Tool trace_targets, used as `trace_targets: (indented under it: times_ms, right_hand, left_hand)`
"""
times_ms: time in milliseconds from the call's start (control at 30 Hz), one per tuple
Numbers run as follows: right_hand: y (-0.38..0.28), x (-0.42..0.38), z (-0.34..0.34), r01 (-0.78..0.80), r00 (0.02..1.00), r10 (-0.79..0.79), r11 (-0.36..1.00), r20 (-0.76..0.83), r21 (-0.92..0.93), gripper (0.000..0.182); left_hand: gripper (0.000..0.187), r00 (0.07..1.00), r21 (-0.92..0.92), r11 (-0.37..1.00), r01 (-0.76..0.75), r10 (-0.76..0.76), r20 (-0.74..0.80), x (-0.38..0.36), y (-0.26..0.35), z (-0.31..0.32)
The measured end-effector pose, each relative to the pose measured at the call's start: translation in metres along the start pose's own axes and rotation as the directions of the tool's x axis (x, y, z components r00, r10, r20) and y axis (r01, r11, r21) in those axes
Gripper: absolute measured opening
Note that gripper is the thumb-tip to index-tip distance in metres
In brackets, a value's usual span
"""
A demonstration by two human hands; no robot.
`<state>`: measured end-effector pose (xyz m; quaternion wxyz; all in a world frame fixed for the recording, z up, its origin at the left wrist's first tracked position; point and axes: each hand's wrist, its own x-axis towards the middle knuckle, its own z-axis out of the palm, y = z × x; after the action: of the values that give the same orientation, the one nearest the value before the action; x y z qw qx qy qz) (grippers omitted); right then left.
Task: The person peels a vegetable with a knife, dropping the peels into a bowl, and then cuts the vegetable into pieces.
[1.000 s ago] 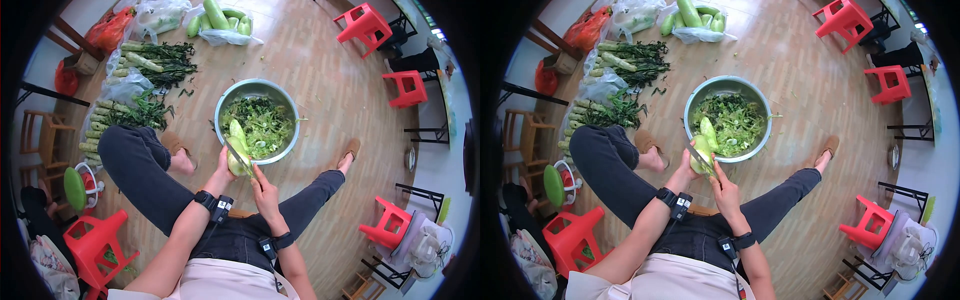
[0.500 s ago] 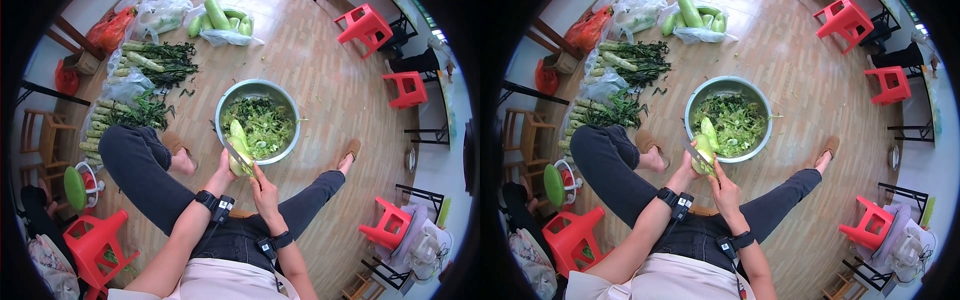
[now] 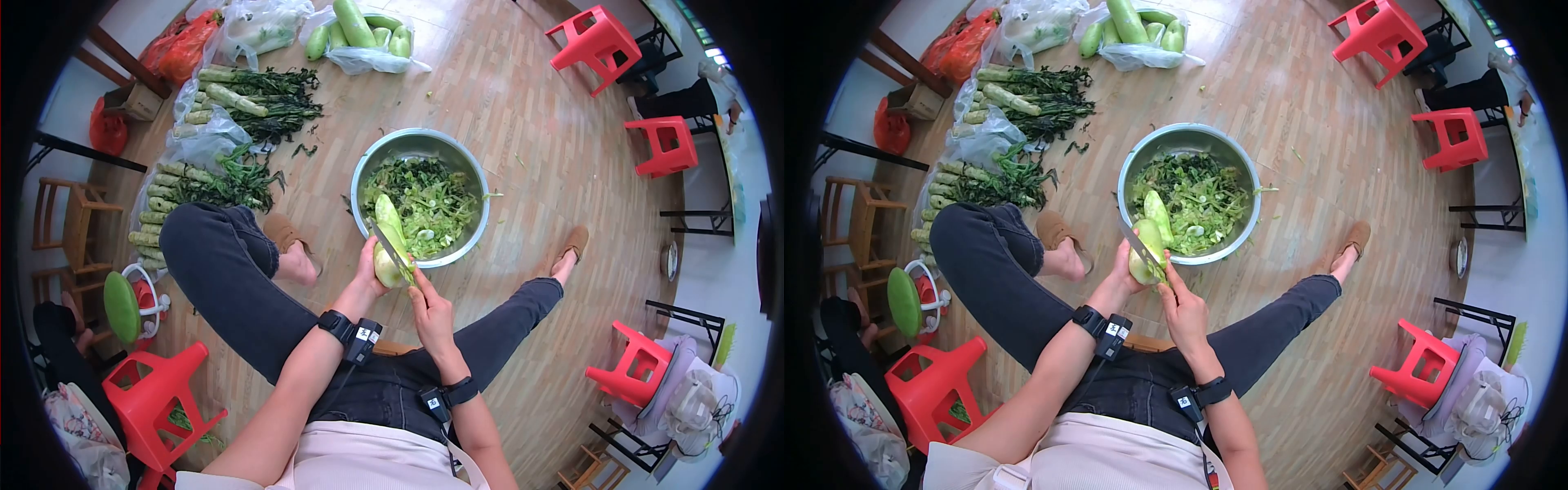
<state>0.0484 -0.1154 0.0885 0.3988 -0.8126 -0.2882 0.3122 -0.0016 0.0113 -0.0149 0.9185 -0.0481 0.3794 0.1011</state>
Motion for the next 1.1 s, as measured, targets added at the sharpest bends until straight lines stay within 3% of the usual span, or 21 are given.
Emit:
trace_targets:
  times_ms: [400, 467, 500, 567, 600, 667, 700, 767, 900, 967, 1000, 1067, 1100]
  right_hand:
    - [-0.005, 0.007, 0.004, -0.066, 0.995, 0.063, 0.996, -0.073, -0.051, 0.031]
    - [0.009, 0.010, 0.008, -0.151, 0.986, 0.160, 0.975, -0.042, 0.164, 0.030]
    - [0.016, 0.011, 0.011, -0.152, 0.986, 0.161, 0.975, -0.043, 0.164, 0.030]
    - [0.028, 0.013, 0.016, -0.172, 0.981, 0.196, 0.878, -0.007, 0.447, 0.031]
    - [0.031, 0.013, 0.017, -0.173, 0.981, 0.196, 0.878, -0.007, 0.446, 0.031]
    - [0.032, 0.016, 0.019, -0.297, 0.947, 0.308, 0.740, 0.088, 0.603, 0.033]
    - [0.032, 0.017, 0.019, -0.293, 0.949, 0.302, 0.739, 0.091, 0.606, 0.033]
    - [0.030, 0.009, 0.013, -0.321, 0.939, 0.310, 0.643, 0.148, 0.696, 0.033]
    - [0.021, 0.001, -0.006, -0.273, 0.956, 0.277, 0.719, 0.097, 0.639, 0.034]
    - [0.026, 0.001, -0.004, -0.141, 0.990, 0.121, 0.907, 0.076, 0.397, 0.036]
    - [0.022, 0.001, -0.007, -0.134, 0.991, 0.116, 0.908, 0.067, 0.397, 0.036]
    - [0.011, 0.001, -0.013, -0.102, 0.987, 0.085, 0.987, 0.137, 0.125, 0.039]
    - [0.011, 0.001, -0.013, -0.073, 0.991, 0.061, 0.993, 0.123, 0.095, 0.040]
  left_hand:
    - [0.058, 1.000, -0.023, 1.000, -0.013, 0.012, -0.014, 0.000, -0.003, -0.004]
    - [0.058, 0.998, 0.007, 1.000, -0.025, 0.026, -0.061, -0.003, -0.002, 0.000]
    - [0.058, 0.998, 0.007, 1.000, -0.024, 0.024, -0.061, -0.003, -0.002, -0.001]
    - [0.056, 0.998, 0.023, 0.999, -0.029, 0.030, -0.048, -0.003, -0.003, -0.002]
    - [0.056, 0.998, 0.023, 0.999, -0.028, 0.029, -0.047, 0.000, -0.005, -0.004]
    - [0.055, 0.999, 0.061, 0.998, -0.011, 0.013, -0.029, 0.003, -0.007, -0.008]
    - [0.056, 0.996, 0.088, 0.994, -0.065, 0.070, -0.054, -0.004, -0.010, 0.003]
    - [0.057, 0.998, 0.080, 0.996, -0.043, 0.046, -0.035, -0.001, -0.006, -0.003]
    - [0.058, 0.998, 0.070, 0.996, -0.050, 0.052, -0.030, 0.003, -0.002, -0.008]
    - [0.059, 0.997, 0.049, 0.997, -0.054, 0.057, -0.052, 0.004, 0.002, -0.010]
    - [0.059, 0.998, 0.054, 0.997, -0.053, 0.056, -0.043, 0.004, 0.003, -0.009]
    - [0.060, 0.998, 0.138, 0.989, -0.058, 0.059, 0.002, 0.003, 0.003, -0.009]
    - [0.060, 0.998, 0.151, 0.987, -0.060, 0.056, 0.032, 0.003, 0.003, -0.008]
